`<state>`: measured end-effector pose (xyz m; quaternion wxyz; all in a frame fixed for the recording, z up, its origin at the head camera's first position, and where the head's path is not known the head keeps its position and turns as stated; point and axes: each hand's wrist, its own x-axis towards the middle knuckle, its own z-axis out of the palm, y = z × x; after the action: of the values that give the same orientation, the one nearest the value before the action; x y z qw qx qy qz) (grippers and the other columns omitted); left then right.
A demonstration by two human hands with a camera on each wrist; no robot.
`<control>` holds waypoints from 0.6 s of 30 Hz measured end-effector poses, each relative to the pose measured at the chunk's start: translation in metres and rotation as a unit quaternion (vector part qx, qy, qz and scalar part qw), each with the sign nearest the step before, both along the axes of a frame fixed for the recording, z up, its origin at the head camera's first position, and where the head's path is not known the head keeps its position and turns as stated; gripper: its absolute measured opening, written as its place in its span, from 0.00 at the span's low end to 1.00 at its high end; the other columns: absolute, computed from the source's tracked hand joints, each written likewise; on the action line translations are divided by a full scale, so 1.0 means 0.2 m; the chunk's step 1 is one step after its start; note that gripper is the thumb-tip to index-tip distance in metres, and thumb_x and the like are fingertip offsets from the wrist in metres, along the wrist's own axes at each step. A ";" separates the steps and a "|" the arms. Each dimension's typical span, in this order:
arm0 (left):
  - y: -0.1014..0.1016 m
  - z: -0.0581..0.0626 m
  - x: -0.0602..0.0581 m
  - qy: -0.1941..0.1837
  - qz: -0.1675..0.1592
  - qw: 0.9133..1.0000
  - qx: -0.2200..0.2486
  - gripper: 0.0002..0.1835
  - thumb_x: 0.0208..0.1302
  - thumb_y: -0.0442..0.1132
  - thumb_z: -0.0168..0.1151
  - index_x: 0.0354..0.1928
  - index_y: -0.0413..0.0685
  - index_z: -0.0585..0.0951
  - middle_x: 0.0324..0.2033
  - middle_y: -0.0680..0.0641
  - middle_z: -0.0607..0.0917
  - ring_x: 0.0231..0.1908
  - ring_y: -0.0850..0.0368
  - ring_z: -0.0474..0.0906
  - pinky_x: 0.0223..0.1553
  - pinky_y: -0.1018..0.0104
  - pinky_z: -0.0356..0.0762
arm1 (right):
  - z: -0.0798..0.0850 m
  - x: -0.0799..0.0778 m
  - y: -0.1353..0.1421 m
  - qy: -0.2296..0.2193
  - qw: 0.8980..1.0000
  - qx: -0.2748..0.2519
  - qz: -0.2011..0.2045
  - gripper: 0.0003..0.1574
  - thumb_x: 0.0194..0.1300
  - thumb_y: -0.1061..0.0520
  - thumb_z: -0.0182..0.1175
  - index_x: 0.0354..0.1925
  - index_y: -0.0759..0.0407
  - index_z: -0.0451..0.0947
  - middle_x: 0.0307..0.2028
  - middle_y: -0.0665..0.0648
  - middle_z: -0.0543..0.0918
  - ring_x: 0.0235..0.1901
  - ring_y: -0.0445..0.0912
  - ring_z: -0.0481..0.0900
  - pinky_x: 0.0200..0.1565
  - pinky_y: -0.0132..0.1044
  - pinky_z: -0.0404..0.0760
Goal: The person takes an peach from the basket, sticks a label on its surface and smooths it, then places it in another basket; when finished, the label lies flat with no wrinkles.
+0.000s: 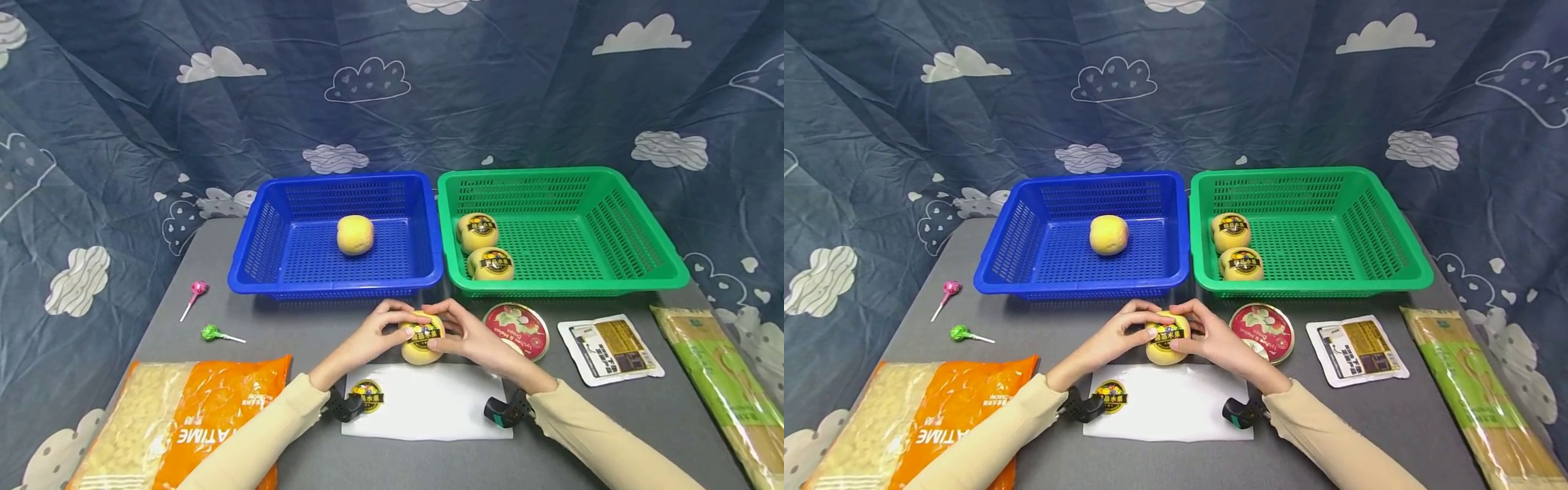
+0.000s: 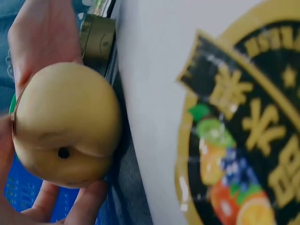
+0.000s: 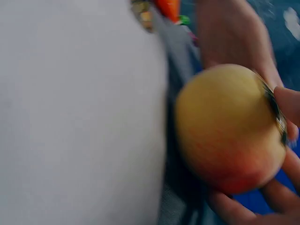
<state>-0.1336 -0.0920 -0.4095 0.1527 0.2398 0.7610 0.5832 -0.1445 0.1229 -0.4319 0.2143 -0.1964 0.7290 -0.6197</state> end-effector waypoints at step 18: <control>0.00 0.01 0.01 -0.004 0.014 1.000 -0.003 0.19 0.52 0.29 0.63 0.49 0.37 0.78 0.48 0.41 0.68 0.50 0.52 0.63 0.50 0.46 0.61 | 0.01 0.03 -0.02 0.082 0.996 0.041 0.005 0.25 0.55 0.62 0.62 0.50 0.61 0.64 0.60 0.65 0.64 0.57 0.55 0.65 0.54 0.44 0.68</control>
<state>-0.1312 -0.0915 -0.4068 0.1479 0.2266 0.7652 0.5842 -0.1393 0.1193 -0.4307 0.1645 -0.2412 0.7681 -0.5699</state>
